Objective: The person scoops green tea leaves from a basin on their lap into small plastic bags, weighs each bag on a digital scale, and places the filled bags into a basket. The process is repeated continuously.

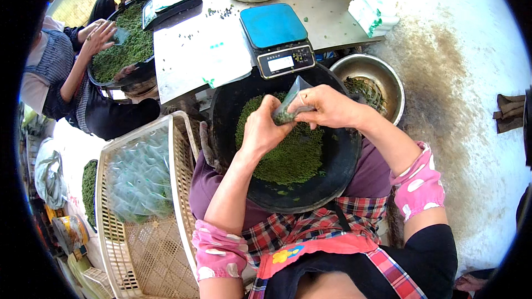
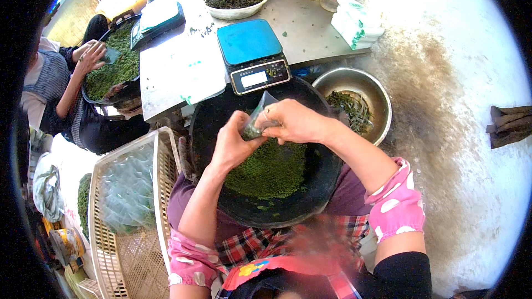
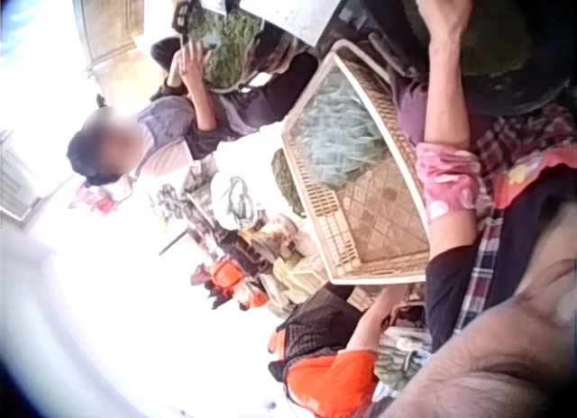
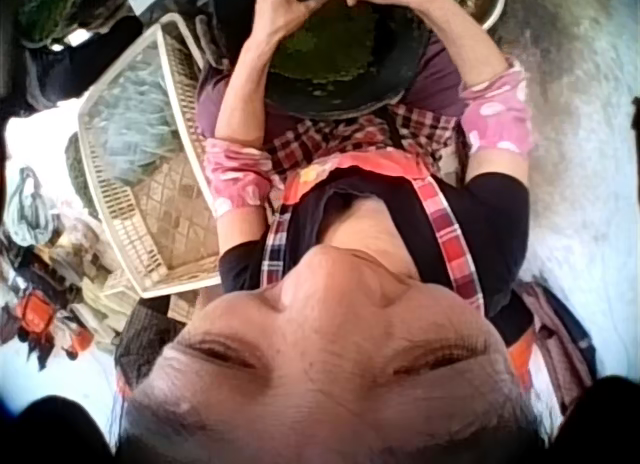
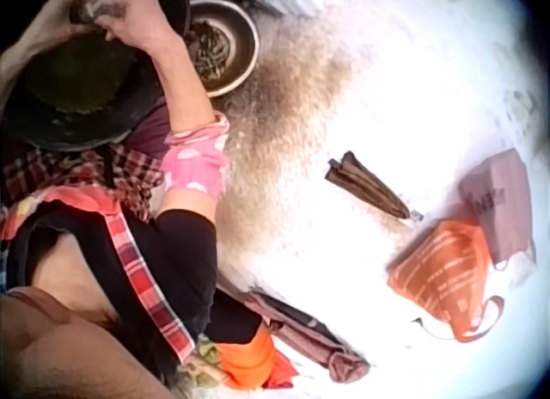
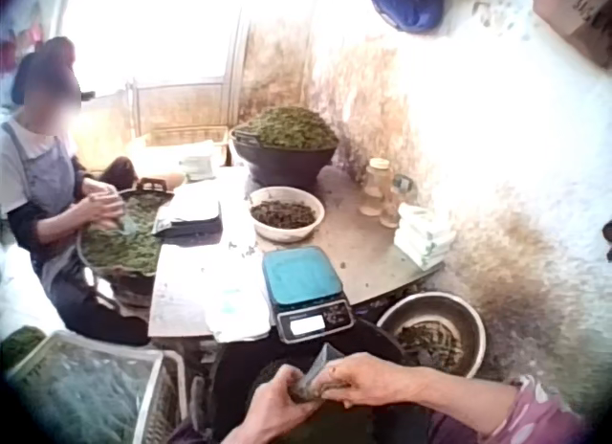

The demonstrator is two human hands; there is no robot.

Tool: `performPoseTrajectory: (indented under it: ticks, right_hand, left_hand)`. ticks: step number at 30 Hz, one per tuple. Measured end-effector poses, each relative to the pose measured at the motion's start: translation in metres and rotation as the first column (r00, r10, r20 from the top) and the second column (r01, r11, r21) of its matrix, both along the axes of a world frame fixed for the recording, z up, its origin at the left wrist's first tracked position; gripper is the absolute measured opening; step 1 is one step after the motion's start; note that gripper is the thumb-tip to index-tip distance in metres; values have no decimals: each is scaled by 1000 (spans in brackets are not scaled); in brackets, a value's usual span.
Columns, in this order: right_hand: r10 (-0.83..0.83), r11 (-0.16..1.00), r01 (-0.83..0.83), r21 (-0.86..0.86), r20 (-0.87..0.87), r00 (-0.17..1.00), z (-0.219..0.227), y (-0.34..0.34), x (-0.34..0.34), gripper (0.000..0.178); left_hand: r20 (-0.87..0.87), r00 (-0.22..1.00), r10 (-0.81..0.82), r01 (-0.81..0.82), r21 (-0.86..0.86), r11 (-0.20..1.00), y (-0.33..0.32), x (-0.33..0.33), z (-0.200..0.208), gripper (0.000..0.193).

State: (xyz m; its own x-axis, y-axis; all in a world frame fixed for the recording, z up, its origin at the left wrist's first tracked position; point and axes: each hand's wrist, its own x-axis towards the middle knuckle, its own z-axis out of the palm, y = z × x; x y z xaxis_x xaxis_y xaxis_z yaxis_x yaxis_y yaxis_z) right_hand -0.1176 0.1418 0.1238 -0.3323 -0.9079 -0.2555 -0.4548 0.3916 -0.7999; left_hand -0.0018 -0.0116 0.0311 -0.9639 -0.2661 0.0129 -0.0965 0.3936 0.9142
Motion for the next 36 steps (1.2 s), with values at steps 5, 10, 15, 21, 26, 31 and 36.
performPoseTrajectory:
  ticks: [5, 10, 15, 21, 26, 31, 36]
  right_hand:
    - [160, 986, -161, 31, 29, 987, -34, 3, 12, 19]
    - [108, 986, -145, -79, -354, 929, -1, 4, 43, 25]
    - [203, 975, -221, -11, -353, 913, 8, -4, 54, 23]
    - [156, 938, -269, -220, -427, 891, 39, -39, 77, 31]
    - [93, 843, -244, -480, -316, 944, 47, -74, 111, 44]
    - [24, 864, -144, -482, -248, 969, 34, -69, 102, 35]
    - [3, 926, -23, -378, -54, 999, -30, -33, 91, 23]
  left_hand:
    - [28, 976, -214, 202, 234, 951, 2, 13, -18, 58]
    - [-61, 970, -237, 243, 355, 903, 6, 27, -17, 52]
    - [-131, 979, -159, 195, 339, 920, 9, 47, -7, 45]
    - [-249, 968, -22, 50, 106, 993, -29, 85, 29, 36]
    - [-102, 988, 119, -127, -70, 989, -75, 155, 58, 33]
    - [270, 774, 572, -572, -88, 816, -123, 268, 62, 34]
    - [386, 630, 674, -653, -207, 728, -144, 378, -62, 38]
